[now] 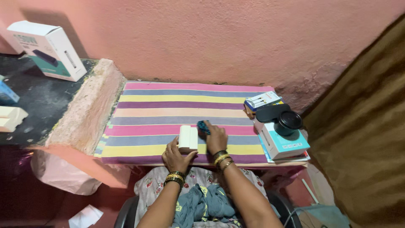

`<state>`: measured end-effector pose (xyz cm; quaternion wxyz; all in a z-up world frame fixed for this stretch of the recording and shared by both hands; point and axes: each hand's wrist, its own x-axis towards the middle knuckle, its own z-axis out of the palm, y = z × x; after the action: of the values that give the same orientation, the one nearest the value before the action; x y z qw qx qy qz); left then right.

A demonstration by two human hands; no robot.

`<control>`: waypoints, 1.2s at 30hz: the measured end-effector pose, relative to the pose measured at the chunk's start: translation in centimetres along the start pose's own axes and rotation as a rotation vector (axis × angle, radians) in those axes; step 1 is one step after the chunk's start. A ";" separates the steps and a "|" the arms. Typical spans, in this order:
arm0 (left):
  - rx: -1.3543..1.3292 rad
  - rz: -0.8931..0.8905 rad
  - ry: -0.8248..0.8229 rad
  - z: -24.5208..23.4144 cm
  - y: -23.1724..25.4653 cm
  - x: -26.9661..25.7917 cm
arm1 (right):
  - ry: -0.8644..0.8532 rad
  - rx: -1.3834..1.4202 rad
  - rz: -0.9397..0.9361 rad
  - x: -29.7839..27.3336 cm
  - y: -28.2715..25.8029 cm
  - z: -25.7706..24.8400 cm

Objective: The person wipes a striped table surface with a blue patterned cloth, moving several small boxes and books aside to reach the surface, then returns them. The person also wipes a black cylindrical container and a white rectangular object before placing them back on the table.

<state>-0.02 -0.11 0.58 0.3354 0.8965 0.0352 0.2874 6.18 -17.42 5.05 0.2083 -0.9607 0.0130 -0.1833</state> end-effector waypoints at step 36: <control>-0.005 0.027 -0.050 -0.1 -0.3 -0.2 | 0.228 -0.133 0.006 -6.1 3.6 -3.9</control>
<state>-0.18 0.13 0.34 0.3346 0.9029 0.0138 0.2694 -0.69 -21.64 4.82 0.1418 -0.9453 0.0516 -0.2894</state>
